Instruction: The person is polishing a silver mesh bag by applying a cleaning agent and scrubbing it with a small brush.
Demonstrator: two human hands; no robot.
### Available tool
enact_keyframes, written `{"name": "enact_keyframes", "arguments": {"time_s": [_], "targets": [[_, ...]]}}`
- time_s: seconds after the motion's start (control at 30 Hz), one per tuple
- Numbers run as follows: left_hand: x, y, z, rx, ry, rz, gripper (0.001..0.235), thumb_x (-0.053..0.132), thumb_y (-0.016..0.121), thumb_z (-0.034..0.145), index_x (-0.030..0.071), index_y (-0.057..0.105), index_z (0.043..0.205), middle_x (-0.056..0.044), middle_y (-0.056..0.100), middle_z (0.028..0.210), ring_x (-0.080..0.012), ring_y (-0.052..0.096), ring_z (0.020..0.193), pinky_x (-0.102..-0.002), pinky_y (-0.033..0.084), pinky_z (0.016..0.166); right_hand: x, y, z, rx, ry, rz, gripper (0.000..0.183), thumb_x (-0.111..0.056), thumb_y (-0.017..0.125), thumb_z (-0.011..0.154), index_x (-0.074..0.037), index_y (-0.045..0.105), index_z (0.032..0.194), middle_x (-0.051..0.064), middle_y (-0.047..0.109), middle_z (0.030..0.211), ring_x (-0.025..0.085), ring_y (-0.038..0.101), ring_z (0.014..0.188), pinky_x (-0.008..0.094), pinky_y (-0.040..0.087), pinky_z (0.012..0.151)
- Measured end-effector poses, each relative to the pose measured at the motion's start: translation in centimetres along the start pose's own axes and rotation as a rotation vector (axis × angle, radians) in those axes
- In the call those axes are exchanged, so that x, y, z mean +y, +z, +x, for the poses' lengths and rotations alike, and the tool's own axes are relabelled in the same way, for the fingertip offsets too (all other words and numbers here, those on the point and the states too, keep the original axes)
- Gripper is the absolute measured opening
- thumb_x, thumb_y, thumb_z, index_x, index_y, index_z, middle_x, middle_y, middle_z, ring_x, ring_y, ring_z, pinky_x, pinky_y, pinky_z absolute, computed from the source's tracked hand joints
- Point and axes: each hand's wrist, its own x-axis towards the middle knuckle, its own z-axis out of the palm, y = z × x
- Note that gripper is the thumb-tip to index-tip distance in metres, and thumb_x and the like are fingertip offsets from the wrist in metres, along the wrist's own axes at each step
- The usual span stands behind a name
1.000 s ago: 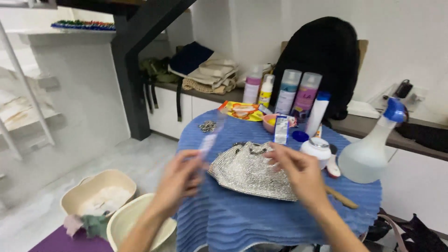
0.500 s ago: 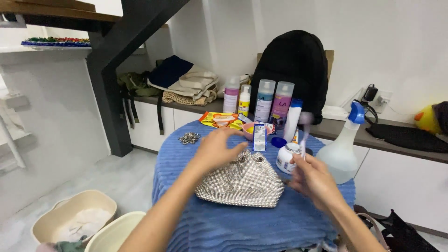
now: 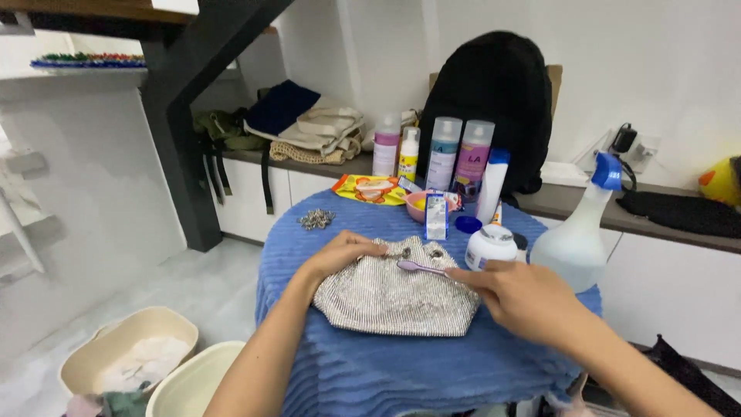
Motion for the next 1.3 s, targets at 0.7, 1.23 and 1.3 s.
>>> {"name": "enact_keyframes", "arguments": {"time_s": [0.7,1.23,1.3], "targets": [[-1.2,-0.3,0.5,0.039,0.041,-0.018,0.028,0.032,0.073,0.083,0.015,0.082,0.103,-0.003,0.080,0.114,-0.0168,0.069,0.120,-0.032,0.043,0.113,-1.3,3.0,-0.9,0.039,0.025,0.048,0.060,-0.031,0.048,0.095,-0.063,0.045,0.147,-0.011,0.072,0.110,0.018,0.072,0.094,0.036,0.055,0.077],[-1.7,-0.3,0.9,0.031,0.068,-0.039,0.029,0.036,0.073,0.081,0.018,0.082,0.101,-0.003,0.080,0.117,-0.0196,0.066,0.128,-0.038,0.037,0.119,0.5,4.1,-1.4,-0.050,0.029,-0.052,0.065,-0.032,0.042,0.097,-0.074,0.039,0.146,-0.017,0.067,0.127,0.014,0.072,0.107,0.034,0.057,0.086],[-1.9,-0.5,1.1,0.035,0.066,-0.040,0.028,0.034,0.072,0.082,0.017,0.082,0.103,-0.003,0.080,0.118,-0.0191,0.066,0.128,-0.036,0.038,0.119,-0.1,2.6,-1.8,-0.088,0.157,-0.094,0.067,-0.030,0.038,0.098,-0.079,0.034,0.144,-0.019,0.060,0.136,0.012,0.064,0.122,0.036,0.059,0.090]]}}
